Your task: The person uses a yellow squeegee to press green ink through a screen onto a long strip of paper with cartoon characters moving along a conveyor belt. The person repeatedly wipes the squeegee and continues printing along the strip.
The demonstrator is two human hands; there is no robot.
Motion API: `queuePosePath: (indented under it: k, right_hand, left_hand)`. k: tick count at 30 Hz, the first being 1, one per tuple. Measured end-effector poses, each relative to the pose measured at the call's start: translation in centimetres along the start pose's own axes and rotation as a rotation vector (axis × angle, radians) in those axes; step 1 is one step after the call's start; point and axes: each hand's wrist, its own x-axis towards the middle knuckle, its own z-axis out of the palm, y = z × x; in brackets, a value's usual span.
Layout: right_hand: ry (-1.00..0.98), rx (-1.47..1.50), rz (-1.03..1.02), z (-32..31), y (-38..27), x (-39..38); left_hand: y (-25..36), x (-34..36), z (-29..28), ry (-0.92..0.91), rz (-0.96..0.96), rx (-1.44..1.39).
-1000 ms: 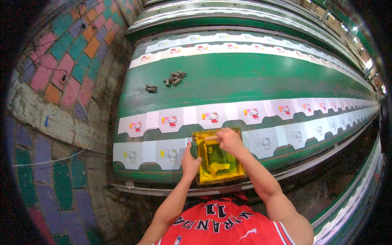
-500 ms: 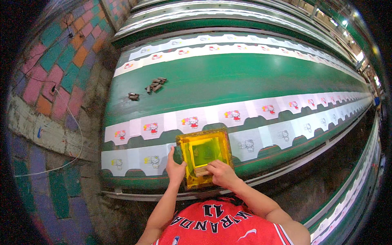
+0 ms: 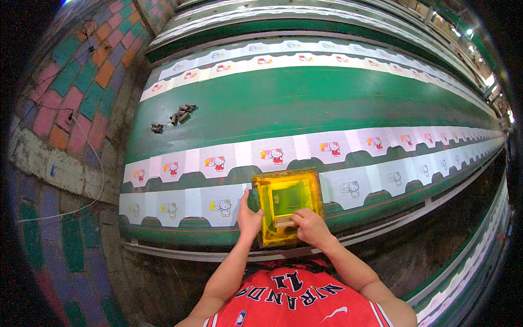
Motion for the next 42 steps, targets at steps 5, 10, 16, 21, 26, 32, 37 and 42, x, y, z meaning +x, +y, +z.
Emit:
queuePosePath:
  k: [5, 10, 16, 21, 26, 32, 37, 42]
  right_hand:
    - [-0.004, 0.038, -0.032, 0.0, 0.4, -0.3]
    - [0.013, 0.071, -0.064, -1.1, -0.9, -0.9]
    - [0.042, 0.02, -0.099, 0.8, -0.6, -1.7]
    - [0.079, -0.023, -0.056, 1.1, 3.3, 6.3]
    - [0.087, 0.039, -0.009, -0.6, 4.3, 10.8]
    - [0.02, 0.026, -0.079, 1.4, 1.6, 1.4]
    - [-0.021, 0.049, -0.086, -0.5, 0.6, -0.9]
    - [-0.032, 0.073, -0.026, -5.8, 4.0, -1.8]
  left_hand:
    - [-0.1, 0.5, 0.0, -0.067, -0.118, 0.03]
    - [0.0, 0.2, 0.2, -0.018, -0.043, 0.089]
    - [0.3, 0.3, 0.2, -0.014, -0.032, 0.084]
    - [0.1, 0.4, 0.1, -0.042, -0.024, 0.061]
    - [0.3, 0.6, 0.1, -0.083, -0.077, 0.069]
    - [-0.2, 0.1, 0.1, -0.035, -0.061, 0.076]
    - [0.5, 0.1, 0.8, -0.023, -0.044, 0.001]
    - [4.4, -1.6, 5.3, 0.026, 0.072, -0.107]
